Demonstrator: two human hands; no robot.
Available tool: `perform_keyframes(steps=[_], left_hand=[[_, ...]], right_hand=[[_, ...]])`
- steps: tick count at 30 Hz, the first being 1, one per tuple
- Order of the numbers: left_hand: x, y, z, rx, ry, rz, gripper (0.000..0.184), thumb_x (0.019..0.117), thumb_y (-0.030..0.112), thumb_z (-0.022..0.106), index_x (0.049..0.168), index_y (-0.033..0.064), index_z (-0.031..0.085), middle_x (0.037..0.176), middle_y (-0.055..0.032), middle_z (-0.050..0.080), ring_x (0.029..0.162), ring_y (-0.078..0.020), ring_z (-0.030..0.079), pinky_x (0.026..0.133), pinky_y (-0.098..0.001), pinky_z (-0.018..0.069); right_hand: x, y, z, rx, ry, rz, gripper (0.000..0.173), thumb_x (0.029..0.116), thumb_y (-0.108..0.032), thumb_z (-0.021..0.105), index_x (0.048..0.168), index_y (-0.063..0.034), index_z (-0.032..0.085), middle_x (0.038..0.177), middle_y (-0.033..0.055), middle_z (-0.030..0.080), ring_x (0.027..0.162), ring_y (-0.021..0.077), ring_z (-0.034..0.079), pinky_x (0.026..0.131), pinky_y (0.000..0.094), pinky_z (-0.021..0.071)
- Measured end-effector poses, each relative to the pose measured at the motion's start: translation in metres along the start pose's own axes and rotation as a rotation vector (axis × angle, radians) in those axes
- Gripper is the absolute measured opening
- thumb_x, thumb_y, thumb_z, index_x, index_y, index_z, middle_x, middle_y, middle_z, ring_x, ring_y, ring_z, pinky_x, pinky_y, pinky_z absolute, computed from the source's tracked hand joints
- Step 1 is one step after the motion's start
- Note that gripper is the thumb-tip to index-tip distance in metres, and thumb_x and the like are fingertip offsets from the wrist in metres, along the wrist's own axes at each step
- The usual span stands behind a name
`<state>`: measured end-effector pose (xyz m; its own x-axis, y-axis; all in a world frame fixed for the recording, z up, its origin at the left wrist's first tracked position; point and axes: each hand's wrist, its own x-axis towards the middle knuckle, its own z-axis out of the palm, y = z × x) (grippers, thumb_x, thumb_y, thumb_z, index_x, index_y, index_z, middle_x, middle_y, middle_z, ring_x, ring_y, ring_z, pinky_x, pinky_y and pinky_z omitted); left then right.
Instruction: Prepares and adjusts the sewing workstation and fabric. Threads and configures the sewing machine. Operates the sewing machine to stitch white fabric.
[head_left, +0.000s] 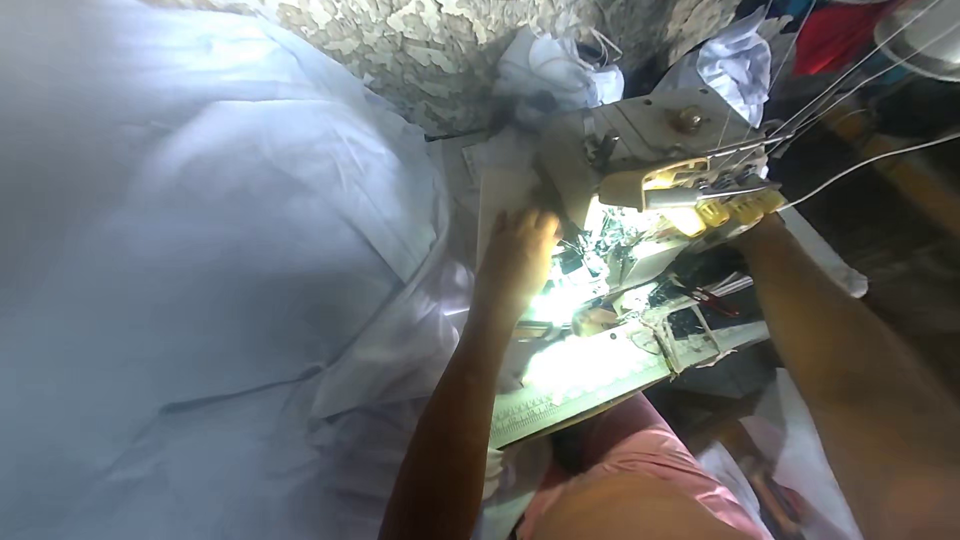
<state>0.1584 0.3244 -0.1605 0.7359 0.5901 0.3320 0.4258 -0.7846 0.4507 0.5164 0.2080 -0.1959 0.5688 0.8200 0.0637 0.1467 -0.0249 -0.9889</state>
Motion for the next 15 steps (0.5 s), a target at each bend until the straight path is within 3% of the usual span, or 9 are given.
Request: perform_keyframes(steps=[2,4,6,9,10,11,13,15], left_hand=[[0.000,0.000,-0.001,0.001,-0.002,-0.005,0.017,0.1036,0.011,0.056,0.110,0.0001,0.068,0.119,-0.0199,0.068,0.121,-0.0370,0.063,0.109,-0.0589,0.0418],[0.000,0.001,-0.002,-0.023,-0.015,-0.015,0.018,0.1033,0.007,0.055,0.112,-0.0007,0.068,0.120,-0.0209,0.068,0.122,-0.0387,0.062,0.110,-0.0609,0.0396],[0.000,-0.001,-0.001,-0.033,-0.008,-0.019,0.019,0.1040,0.006,0.053,0.116,0.0003,0.067,0.122,-0.0203,0.068,0.124,-0.0380,0.062,0.112,-0.0602,0.0386],[0.000,-0.002,-0.005,-0.163,0.004,-0.064,0.025,0.1052,0.005,0.049,0.122,-0.0012,0.066,0.122,-0.0199,0.068,0.121,-0.0360,0.063,0.115,-0.0571,0.0365],[0.000,-0.002,-0.008,-0.229,-0.007,-0.100,0.027,0.1059,0.005,0.048,0.126,-0.0011,0.064,0.122,-0.0201,0.068,0.120,-0.0356,0.064,0.115,-0.0554,0.0369],[0.000,-0.002,-0.012,-0.280,-0.021,-0.142,0.029,0.1069,0.007,0.046,0.129,0.0003,0.063,0.124,-0.0199,0.068,0.120,-0.0355,0.063,0.113,-0.0529,0.0399],[-0.001,-0.004,-0.016,-0.343,-0.025,-0.181,0.030,0.1081,0.009,0.046,0.132,0.0023,0.062,0.127,-0.0201,0.066,0.120,-0.0366,0.062,0.103,-0.0508,0.0476],[-0.003,-0.008,-0.017,-0.361,-0.016,-0.162,0.030,0.1074,0.009,0.047,0.133,0.0015,0.061,0.129,-0.0210,0.065,0.120,-0.0371,0.062,0.103,-0.0513,0.0483]], right_hand=[[-0.001,-0.004,0.002,0.097,-0.023,0.038,0.022,0.1066,-0.006,0.039,0.122,-0.0057,0.054,0.102,-0.0028,0.063,0.096,-0.0010,0.062,0.087,0.0175,0.0524],[-0.014,-0.043,0.026,0.197,0.075,0.233,0.024,0.1075,-0.003,0.031,0.110,-0.0041,0.055,0.088,0.0012,0.060,0.080,0.0028,0.060,0.076,0.0166,0.0528],[-0.024,-0.065,0.040,0.255,0.122,0.330,0.030,0.1092,-0.005,0.024,0.106,-0.0034,0.054,0.083,0.0031,0.058,0.073,0.0045,0.059,0.071,0.0164,0.0527],[-0.024,-0.027,0.025,0.259,0.087,0.137,0.031,0.1085,-0.008,0.023,0.106,-0.0092,0.054,0.087,-0.0027,0.064,0.081,-0.0002,0.063,0.075,0.0169,0.0544],[-0.027,-0.025,0.027,0.095,0.108,0.082,0.028,0.1077,-0.004,0.026,0.112,-0.0076,0.054,0.094,-0.0034,0.064,0.088,-0.0032,0.062,0.079,0.0135,0.0526],[-0.033,-0.036,0.035,-0.215,0.111,0.039,0.025,0.1062,0.002,0.035,0.122,0.0014,0.054,0.106,0.0028,0.061,0.099,-0.0023,0.058,0.088,0.0113,0.0474],[-0.036,-0.048,0.040,-0.820,0.045,0.004,0.033,0.1042,-0.003,0.049,0.134,0.0102,0.056,0.134,0.0208,0.060,0.125,0.0143,0.055,0.109,0.0238,0.0389],[-0.023,-0.018,0.017,-0.963,0.015,-0.110,0.035,0.1029,-0.008,0.055,0.132,0.0107,0.058,0.133,0.0253,0.060,0.126,0.0227,0.057,0.109,0.0307,0.0418]])
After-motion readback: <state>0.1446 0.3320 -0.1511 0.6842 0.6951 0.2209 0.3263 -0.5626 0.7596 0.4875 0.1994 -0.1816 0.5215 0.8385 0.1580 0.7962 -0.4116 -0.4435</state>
